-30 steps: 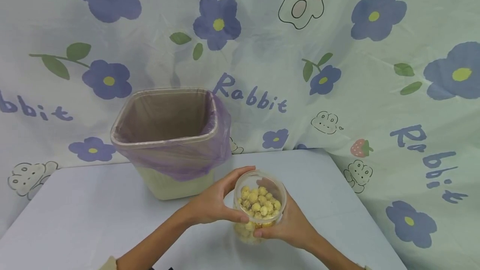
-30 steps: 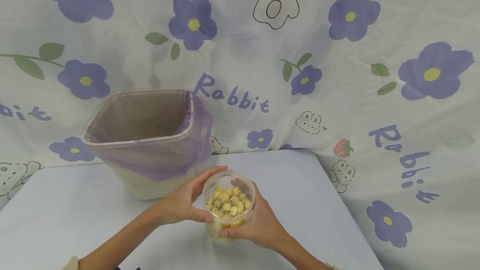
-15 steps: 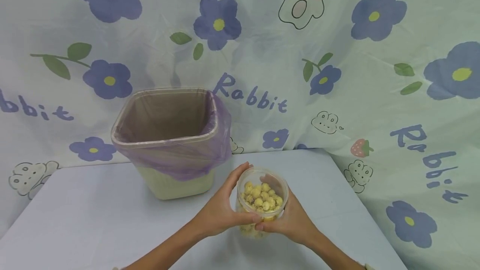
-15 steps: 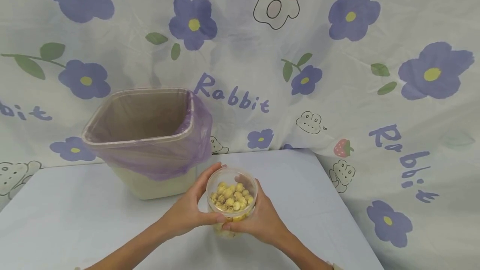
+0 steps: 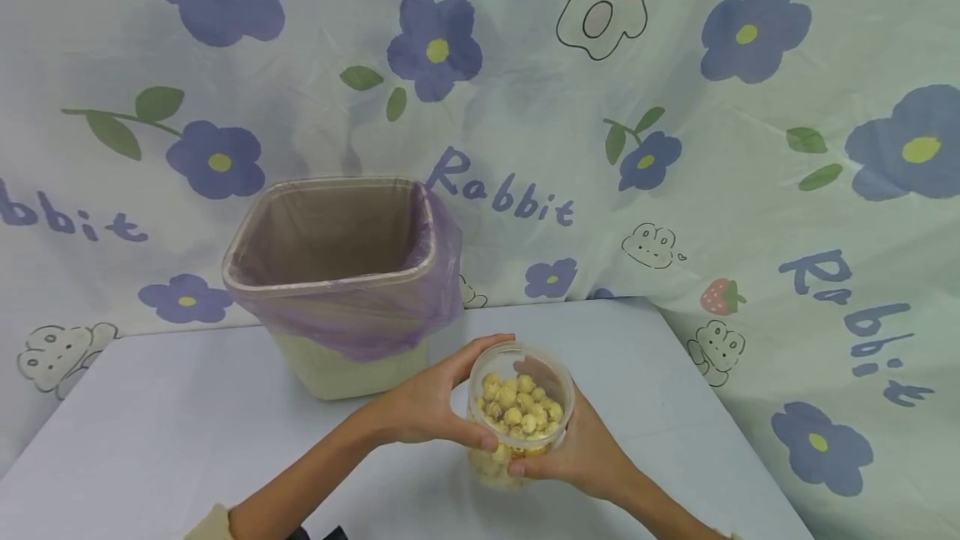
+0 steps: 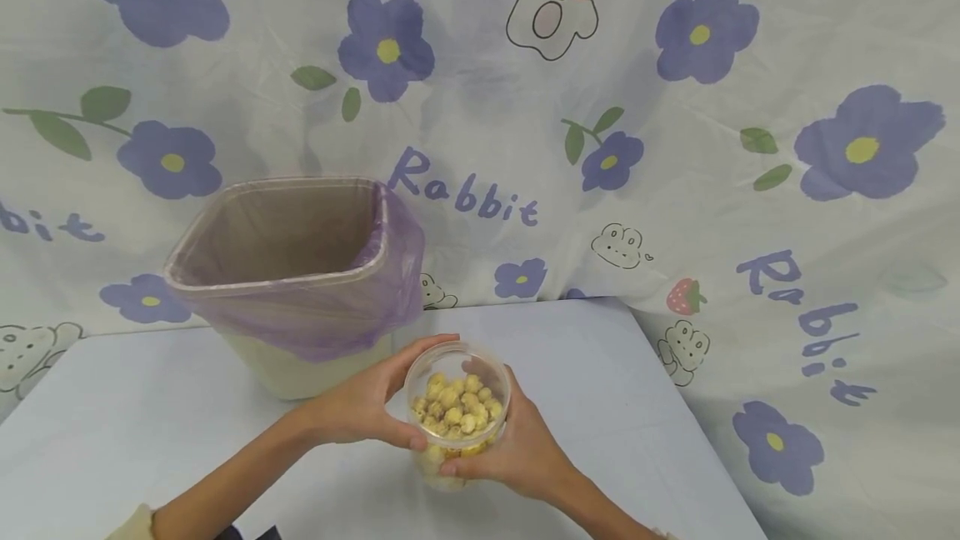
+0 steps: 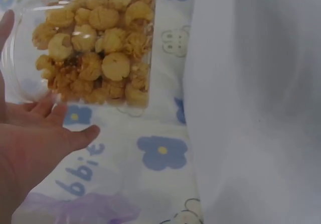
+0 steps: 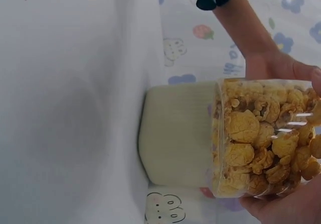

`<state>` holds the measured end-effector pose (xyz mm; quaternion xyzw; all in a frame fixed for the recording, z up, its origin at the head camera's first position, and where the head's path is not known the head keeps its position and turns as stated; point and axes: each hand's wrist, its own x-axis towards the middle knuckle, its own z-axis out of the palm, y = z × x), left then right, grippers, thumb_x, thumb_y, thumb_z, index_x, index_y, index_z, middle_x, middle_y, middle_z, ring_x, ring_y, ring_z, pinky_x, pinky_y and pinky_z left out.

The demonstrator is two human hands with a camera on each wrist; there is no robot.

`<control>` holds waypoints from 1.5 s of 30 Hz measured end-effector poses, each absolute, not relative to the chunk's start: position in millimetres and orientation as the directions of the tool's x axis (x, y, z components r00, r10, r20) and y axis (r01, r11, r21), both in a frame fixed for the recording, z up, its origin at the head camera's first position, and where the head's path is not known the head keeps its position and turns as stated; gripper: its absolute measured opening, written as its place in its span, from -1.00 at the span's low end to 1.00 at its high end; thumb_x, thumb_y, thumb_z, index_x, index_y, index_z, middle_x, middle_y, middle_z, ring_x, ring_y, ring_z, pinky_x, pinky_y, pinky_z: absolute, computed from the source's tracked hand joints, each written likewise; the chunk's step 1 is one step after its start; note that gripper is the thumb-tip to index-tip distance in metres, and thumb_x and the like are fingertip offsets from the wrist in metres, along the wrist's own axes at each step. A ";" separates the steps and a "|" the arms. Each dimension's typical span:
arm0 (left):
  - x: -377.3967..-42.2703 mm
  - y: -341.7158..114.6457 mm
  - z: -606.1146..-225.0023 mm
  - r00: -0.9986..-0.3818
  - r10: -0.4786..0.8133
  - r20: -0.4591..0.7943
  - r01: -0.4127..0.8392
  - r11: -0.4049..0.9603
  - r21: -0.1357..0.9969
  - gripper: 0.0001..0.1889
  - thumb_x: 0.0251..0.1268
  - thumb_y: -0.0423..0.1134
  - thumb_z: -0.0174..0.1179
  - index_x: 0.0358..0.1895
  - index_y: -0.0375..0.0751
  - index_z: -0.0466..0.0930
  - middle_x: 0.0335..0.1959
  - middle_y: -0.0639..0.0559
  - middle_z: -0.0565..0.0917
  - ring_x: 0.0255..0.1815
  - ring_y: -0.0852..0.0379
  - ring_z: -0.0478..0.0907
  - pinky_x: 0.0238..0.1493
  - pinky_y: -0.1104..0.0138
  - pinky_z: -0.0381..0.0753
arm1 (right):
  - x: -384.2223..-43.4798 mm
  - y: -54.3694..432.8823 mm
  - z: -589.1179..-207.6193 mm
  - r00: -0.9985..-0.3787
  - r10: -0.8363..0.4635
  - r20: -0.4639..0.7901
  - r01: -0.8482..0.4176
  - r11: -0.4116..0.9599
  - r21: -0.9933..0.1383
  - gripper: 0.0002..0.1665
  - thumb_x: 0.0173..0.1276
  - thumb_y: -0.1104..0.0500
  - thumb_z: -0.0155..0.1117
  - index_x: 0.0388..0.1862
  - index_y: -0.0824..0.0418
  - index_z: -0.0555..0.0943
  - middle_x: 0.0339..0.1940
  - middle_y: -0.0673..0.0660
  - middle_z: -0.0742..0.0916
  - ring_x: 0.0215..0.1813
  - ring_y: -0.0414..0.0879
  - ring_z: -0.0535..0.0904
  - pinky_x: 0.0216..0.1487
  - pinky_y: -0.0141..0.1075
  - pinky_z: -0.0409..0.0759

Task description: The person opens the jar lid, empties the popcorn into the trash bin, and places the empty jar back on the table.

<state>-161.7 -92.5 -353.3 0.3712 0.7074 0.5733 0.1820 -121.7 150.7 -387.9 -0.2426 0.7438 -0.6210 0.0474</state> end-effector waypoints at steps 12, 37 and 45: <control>-136.1 -70.8 -361.6 -0.840 0.508 0.188 0.258 0.071 0.963 0.08 -0.02 -0.13 0.57 0.57 0.13 0.06 0.52 0.10 0.22 0.57 -0.06 -0.03 0.37 -0.36 -0.09 | -127.7 152.9 -392.3 -0.868 -0.392 0.304 -0.381 0.132 -0.915 0.21 -0.08 0.24 0.68 0.52 0.11 0.20 0.38 0.15 0.45 0.37 0.12 0.38 0.34 -0.27 0.39; -137.3 -74.9 -356.7 -0.822 0.522 0.227 0.329 0.110 0.938 0.05 -0.04 -0.17 0.59 0.55 0.11 0.14 0.48 0.10 0.30 0.52 -0.01 0.11 0.41 -0.23 0.04 | -124.9 152.0 -392.9 -0.868 -0.402 0.293 -0.369 0.125 -0.921 0.21 -0.07 0.25 0.69 0.53 0.14 0.19 0.39 0.14 0.45 0.37 0.09 0.38 0.33 -0.26 0.40; -125.0 -60.5 -358.5 -0.907 0.361 0.216 0.289 0.161 0.944 0.12 -0.15 -0.11 0.65 0.56 0.08 0.15 0.48 0.10 0.31 0.52 0.01 0.12 0.43 -0.24 -0.01 | -126.9 151.3 -394.7 -0.886 -0.359 0.294 -0.370 0.165 -0.914 0.16 -0.06 0.21 0.68 0.49 0.17 0.22 0.39 0.12 0.45 0.37 0.11 0.37 0.33 -0.26 0.39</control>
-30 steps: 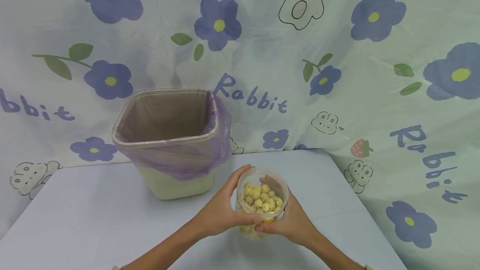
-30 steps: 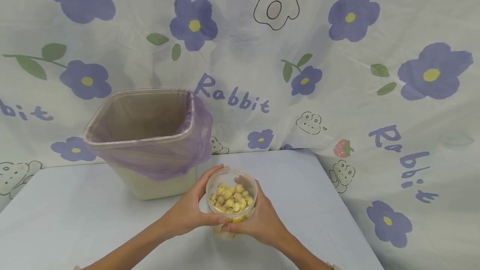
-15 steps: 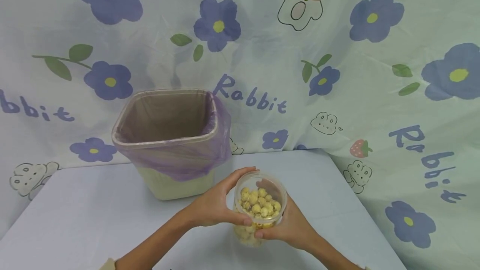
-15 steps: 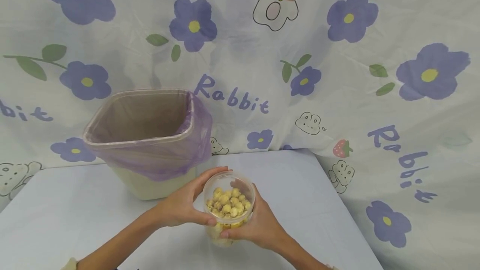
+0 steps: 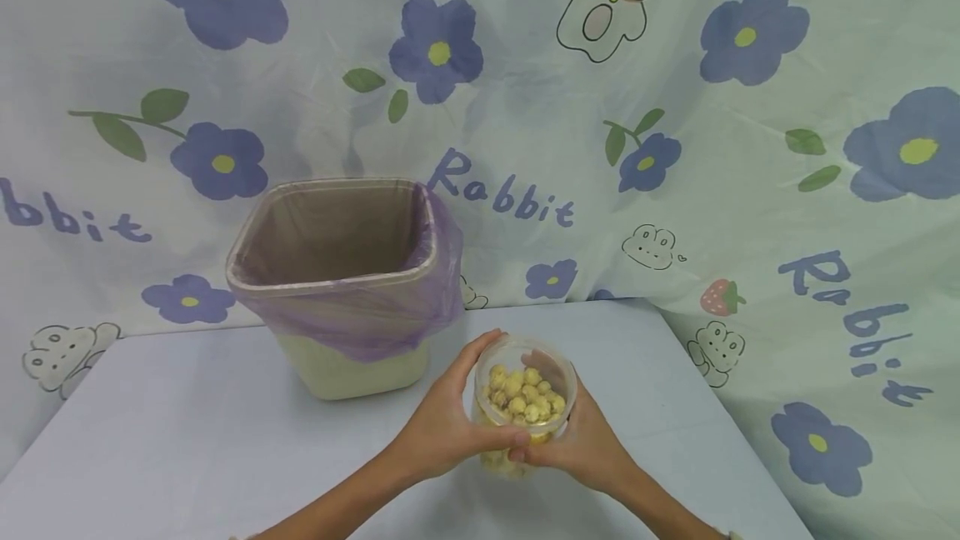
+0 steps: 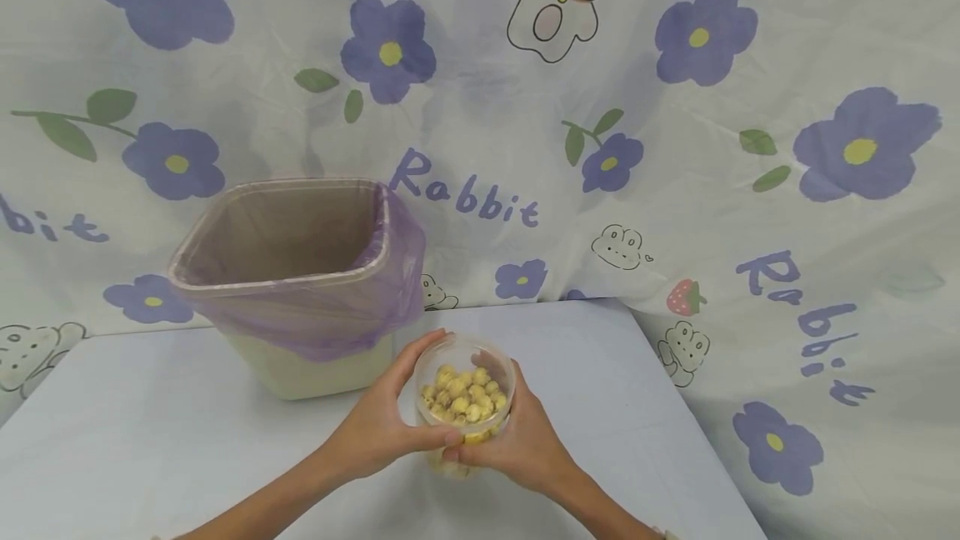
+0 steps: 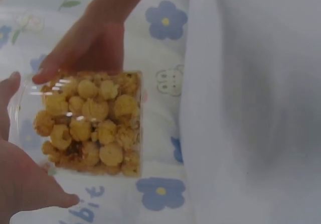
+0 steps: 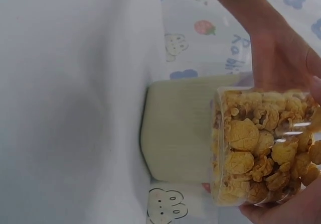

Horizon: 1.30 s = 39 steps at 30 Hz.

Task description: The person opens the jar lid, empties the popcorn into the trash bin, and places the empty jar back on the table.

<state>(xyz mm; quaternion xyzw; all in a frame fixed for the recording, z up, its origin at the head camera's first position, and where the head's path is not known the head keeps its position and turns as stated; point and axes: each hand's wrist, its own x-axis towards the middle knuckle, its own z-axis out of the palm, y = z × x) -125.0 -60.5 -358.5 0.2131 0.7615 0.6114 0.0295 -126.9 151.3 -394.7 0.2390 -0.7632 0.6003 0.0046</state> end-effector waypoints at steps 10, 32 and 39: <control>-118.3 -50.1 -363.1 -0.943 0.254 0.216 0.262 0.161 0.952 0.13 -0.13 -0.03 0.63 0.57 0.10 0.12 0.49 0.09 0.27 0.45 -0.01 0.23 0.37 -0.17 0.21 | -127.6 148.3 -393.8 -0.918 -0.305 0.255 -0.327 0.217 -0.920 0.16 0.02 0.10 0.63 0.51 0.26 0.17 0.40 0.14 0.44 0.35 0.07 0.41 0.29 -0.24 0.43; -117.2 -97.6 -351.4 -0.964 0.128 0.234 0.259 0.250 0.933 0.10 0.00 -0.09 0.57 0.58 0.04 0.04 0.56 0.04 0.12 0.51 -0.14 0.13 0.32 -0.17 0.28 | -126.0 154.7 -398.1 -0.934 -0.273 0.228 -0.293 0.228 -0.928 0.19 -0.03 0.16 0.70 0.51 0.09 0.18 0.44 0.14 0.41 0.44 0.09 0.31 0.36 -0.35 0.31; -110.8 -140.8 -357.2 -0.956 0.107 0.272 0.291 0.268 0.918 0.05 0.05 -0.25 0.54 0.58 0.05 0.06 0.49 0.01 0.26 0.34 -0.18 0.34 0.10 0.02 0.48 | -125.2 164.4 -403.6 -0.942 -0.248 0.225 -0.287 0.253 -0.924 0.18 -0.05 0.17 0.70 0.49 0.15 0.20 0.43 0.13 0.42 0.45 0.11 0.30 0.34 -0.39 0.29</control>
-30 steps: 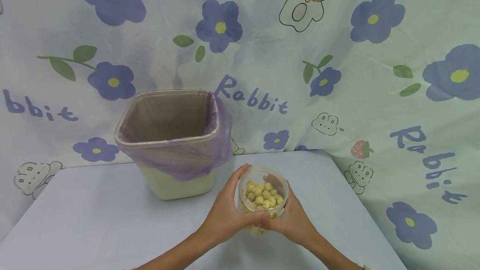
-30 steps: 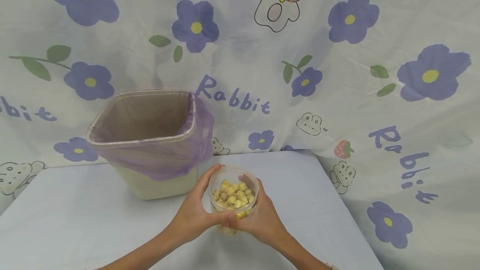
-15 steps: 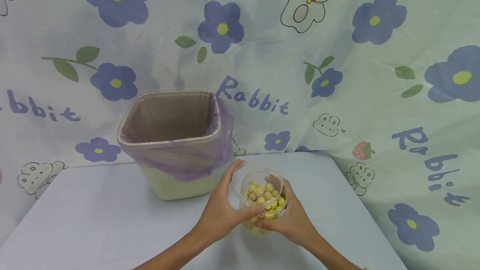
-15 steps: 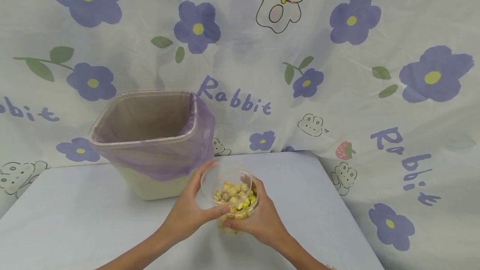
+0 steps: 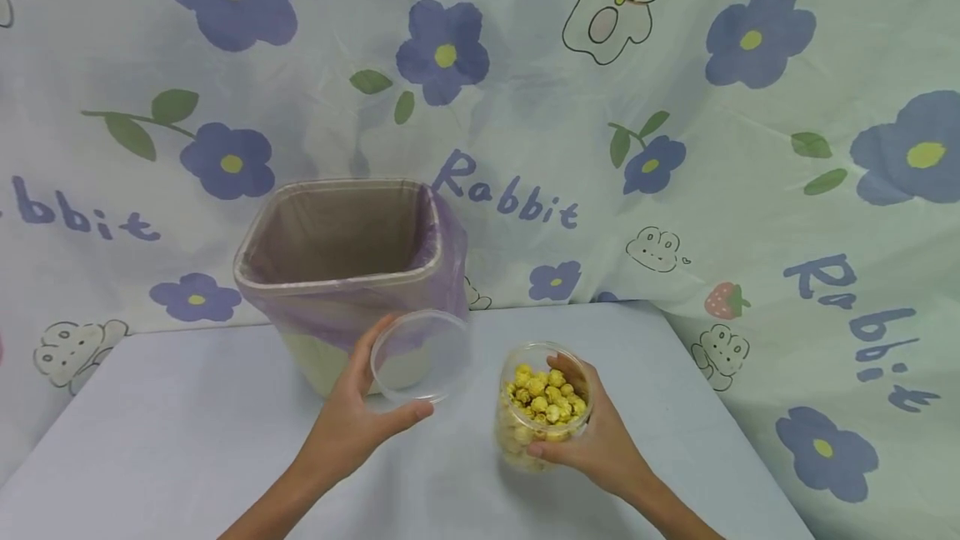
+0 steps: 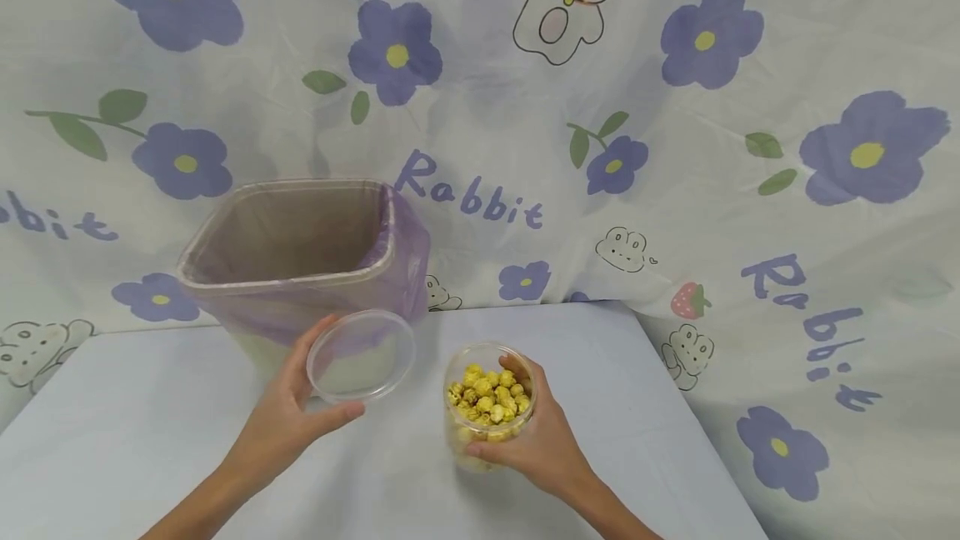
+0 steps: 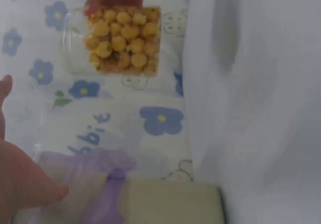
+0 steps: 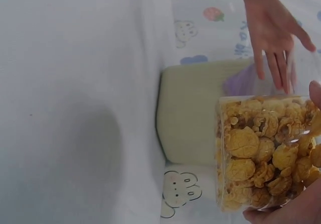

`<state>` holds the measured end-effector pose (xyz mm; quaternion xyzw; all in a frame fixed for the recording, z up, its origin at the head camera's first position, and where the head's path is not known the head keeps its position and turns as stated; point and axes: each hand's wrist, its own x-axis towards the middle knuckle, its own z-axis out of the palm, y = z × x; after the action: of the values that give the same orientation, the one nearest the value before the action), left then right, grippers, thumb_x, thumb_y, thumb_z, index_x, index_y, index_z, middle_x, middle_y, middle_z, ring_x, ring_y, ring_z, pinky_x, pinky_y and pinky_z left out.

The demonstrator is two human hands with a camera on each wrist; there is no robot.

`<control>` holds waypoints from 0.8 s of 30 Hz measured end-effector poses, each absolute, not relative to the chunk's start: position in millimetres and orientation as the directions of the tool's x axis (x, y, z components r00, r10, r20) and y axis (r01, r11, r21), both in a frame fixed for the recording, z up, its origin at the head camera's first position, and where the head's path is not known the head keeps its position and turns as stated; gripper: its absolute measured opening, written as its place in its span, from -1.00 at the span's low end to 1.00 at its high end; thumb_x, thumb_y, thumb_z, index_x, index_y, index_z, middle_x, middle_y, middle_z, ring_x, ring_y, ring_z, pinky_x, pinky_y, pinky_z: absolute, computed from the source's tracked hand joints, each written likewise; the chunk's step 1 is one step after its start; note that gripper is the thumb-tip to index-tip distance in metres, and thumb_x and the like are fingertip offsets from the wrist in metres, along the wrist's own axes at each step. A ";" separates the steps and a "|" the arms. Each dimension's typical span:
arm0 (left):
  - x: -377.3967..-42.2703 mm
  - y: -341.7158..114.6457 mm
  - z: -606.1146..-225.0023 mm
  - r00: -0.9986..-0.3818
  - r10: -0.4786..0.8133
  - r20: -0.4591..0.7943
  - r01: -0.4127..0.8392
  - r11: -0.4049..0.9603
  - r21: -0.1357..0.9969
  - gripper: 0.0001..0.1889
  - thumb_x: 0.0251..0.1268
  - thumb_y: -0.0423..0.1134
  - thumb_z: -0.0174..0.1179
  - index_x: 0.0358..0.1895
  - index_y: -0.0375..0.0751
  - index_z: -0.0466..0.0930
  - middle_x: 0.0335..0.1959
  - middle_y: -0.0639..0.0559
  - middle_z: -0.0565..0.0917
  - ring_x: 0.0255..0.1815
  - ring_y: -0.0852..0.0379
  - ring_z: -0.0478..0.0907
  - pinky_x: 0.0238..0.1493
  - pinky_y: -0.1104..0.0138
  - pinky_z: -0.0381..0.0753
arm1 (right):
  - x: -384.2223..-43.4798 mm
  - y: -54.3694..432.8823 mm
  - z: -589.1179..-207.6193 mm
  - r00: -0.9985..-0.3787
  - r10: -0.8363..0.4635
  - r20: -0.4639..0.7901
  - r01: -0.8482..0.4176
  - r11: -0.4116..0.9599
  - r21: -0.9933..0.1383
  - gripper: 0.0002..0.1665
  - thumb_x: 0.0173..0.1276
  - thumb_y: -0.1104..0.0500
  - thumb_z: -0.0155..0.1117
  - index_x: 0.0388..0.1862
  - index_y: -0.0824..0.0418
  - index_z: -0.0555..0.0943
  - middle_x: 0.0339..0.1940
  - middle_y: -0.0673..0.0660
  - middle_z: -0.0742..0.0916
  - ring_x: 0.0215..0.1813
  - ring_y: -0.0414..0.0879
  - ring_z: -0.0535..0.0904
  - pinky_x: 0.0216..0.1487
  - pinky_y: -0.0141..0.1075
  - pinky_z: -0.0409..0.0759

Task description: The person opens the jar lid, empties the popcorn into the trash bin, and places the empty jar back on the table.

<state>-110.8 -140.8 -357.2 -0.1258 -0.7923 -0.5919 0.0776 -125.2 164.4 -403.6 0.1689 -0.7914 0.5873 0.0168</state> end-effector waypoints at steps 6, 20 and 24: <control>-100.1 -178.1 -374.1 -0.961 0.108 0.254 0.276 0.342 0.898 0.05 0.12 -0.26 0.50 0.60 0.14 0.00 0.55 0.07 0.15 0.53 -0.15 0.04 0.32 -0.33 0.11 | -124.3 172.1 -405.7 -0.947 -0.231 0.223 -0.281 0.259 -0.924 0.17 -0.03 0.19 0.69 0.49 0.14 0.19 0.44 0.13 0.42 0.46 0.11 0.28 0.32 -0.43 0.29; -68.1 -271.3 -438.3 -0.996 -0.006 -0.085 -0.068 0.652 0.755 0.04 0.27 0.02 0.37 0.63 -0.01 -0.18 0.58 -0.32 -0.04 0.42 -0.52 0.07 0.06 -0.47 0.27 | -121.3 179.9 -409.5 -0.954 -0.217 0.208 -0.263 0.269 -0.927 0.17 -0.03 0.21 0.68 0.49 0.20 0.19 0.44 0.17 0.41 0.45 0.14 0.29 0.31 -0.42 0.29; -64.6 -300.1 -461.7 -0.973 -0.058 -0.225 -0.199 0.705 0.680 0.09 0.24 0.12 0.36 0.60 -0.18 -0.20 0.53 -0.46 -0.05 0.36 -0.60 0.09 0.06 -0.44 0.31 | -119.9 182.8 -408.1 -0.956 -0.209 0.206 -0.260 0.278 -0.925 0.15 -0.02 0.22 0.67 0.49 0.18 0.19 0.44 0.20 0.41 0.45 0.15 0.28 0.31 -0.43 0.28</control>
<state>-64.6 -300.1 -461.7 0.0700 -0.9186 -0.3774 -0.0938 -119.9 182.8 -408.1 0.1468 -0.7990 0.5827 0.0216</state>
